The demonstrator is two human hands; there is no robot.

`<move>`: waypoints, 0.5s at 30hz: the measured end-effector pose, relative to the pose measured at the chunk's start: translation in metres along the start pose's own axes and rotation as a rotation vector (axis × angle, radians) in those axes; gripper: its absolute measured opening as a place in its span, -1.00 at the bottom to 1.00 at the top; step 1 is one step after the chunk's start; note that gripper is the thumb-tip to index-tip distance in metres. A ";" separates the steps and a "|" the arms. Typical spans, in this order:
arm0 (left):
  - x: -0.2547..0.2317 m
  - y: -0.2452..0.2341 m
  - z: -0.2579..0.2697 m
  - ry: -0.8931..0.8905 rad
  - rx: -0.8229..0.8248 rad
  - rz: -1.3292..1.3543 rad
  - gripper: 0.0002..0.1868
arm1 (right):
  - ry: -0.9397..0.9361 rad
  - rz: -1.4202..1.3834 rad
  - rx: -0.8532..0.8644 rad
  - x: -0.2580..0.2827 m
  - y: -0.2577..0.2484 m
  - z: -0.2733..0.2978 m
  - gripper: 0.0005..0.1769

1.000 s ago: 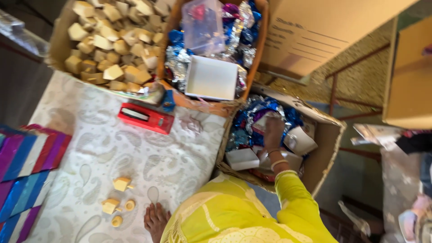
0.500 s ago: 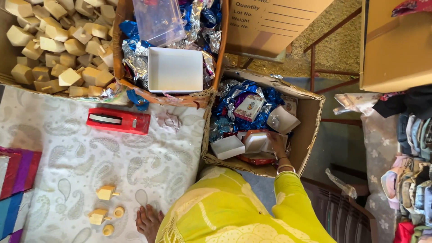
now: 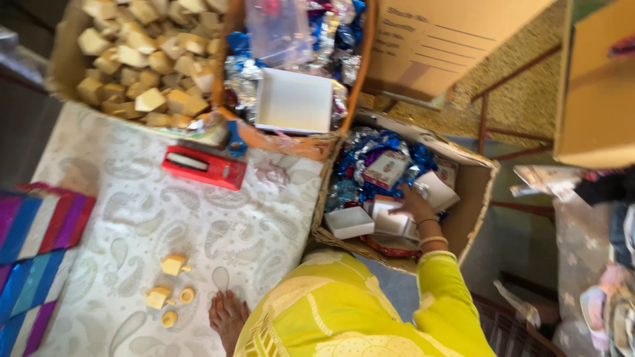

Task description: Wrapping small items in foil and placing them into decorated boxes.

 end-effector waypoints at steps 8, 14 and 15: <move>-0.012 -0.019 -0.013 -0.061 0.041 0.110 -0.36 | -0.217 0.293 0.070 0.120 -0.112 0.032 -0.29; 0.019 0.015 -0.017 -0.340 0.113 0.491 -0.64 | -0.776 0.161 0.076 0.295 -0.153 0.093 -0.47; 0.031 0.034 -0.015 -0.448 0.108 0.815 -0.67 | -0.881 0.121 0.005 0.325 -0.151 0.105 -0.51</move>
Point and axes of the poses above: each hand's wrist, its own z-axis away from the middle knuckle, its own y-axis out of the palm, x = y × z, the point moved 6 cm from there along -z, towards the middle knuckle, and after that the axes turned 11 degrees about z, right-handed, at the moved point
